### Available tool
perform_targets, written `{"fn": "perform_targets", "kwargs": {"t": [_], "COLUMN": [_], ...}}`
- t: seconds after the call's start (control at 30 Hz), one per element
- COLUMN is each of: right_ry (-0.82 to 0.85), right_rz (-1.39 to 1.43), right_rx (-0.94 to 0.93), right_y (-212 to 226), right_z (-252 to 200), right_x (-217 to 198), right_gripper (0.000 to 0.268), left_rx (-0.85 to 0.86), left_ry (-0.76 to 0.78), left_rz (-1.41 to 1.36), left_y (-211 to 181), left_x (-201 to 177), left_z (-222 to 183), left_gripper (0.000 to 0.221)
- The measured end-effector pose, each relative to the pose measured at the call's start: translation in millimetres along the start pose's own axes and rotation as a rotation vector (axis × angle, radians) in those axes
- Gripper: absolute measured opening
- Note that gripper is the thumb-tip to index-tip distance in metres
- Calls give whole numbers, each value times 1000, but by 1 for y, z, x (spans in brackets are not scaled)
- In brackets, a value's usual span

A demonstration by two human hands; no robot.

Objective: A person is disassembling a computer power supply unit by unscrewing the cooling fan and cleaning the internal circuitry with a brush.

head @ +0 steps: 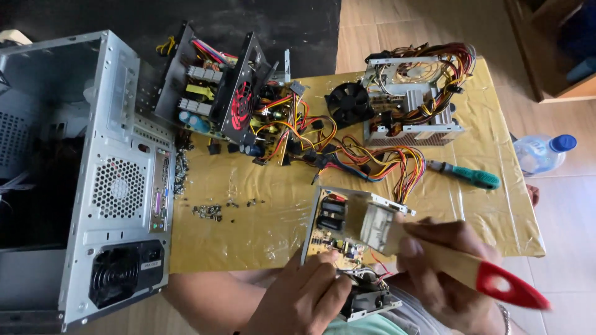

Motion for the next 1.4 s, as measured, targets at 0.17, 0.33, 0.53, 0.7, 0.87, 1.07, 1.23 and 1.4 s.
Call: {"fn": "perform_targets", "kwargs": {"t": [0.17, 0.33, 0.53, 0.7, 0.87, 1.07, 1.23, 1.4], "right_ry": [46, 305, 31, 235, 237, 209, 186, 129], "right_rz": [-107, -110, -210, -58, -127, -164, -145, -204], "right_rx": [165, 137, 192, 280, 166, 108, 77, -45], "right_y": [10, 9, -10, -11, -18, -22, -20, -28], "right_z": [3, 16, -2, -6, -3, -2, 1, -2], "right_x": [2, 1, 7, 24, 24, 27, 25, 26], "right_gripper": [14, 13, 13, 11, 13, 14, 17, 21], "left_rx": [-13, -46, -66, -122, -123, -127, -134, -119], "left_ry": [-1, -7, -45, -52, -95, -113, -117, -112], "left_rz": [41, 74, 31, -2, 27, 33, -22, -44], "left_y": [1, 2, 4, 7, 4, 3, 6, 13], "left_x": [-5, 1, 0, 3, -2, 3, 2, 12], "left_z": [8, 2, -3, -8, -4, -10, -9, -21], "left_gripper": [25, 26, 23, 21, 19, 19, 26, 34]}}
Point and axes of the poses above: each hand's wrist, its own z-axis towards the middle knuckle, its own x-axis out of the palm, y = z × x, the point moved 4 cm from there along z, towards the middle knuckle, and after that the axes turned 12 degrees about y, right-handed, at the moved point
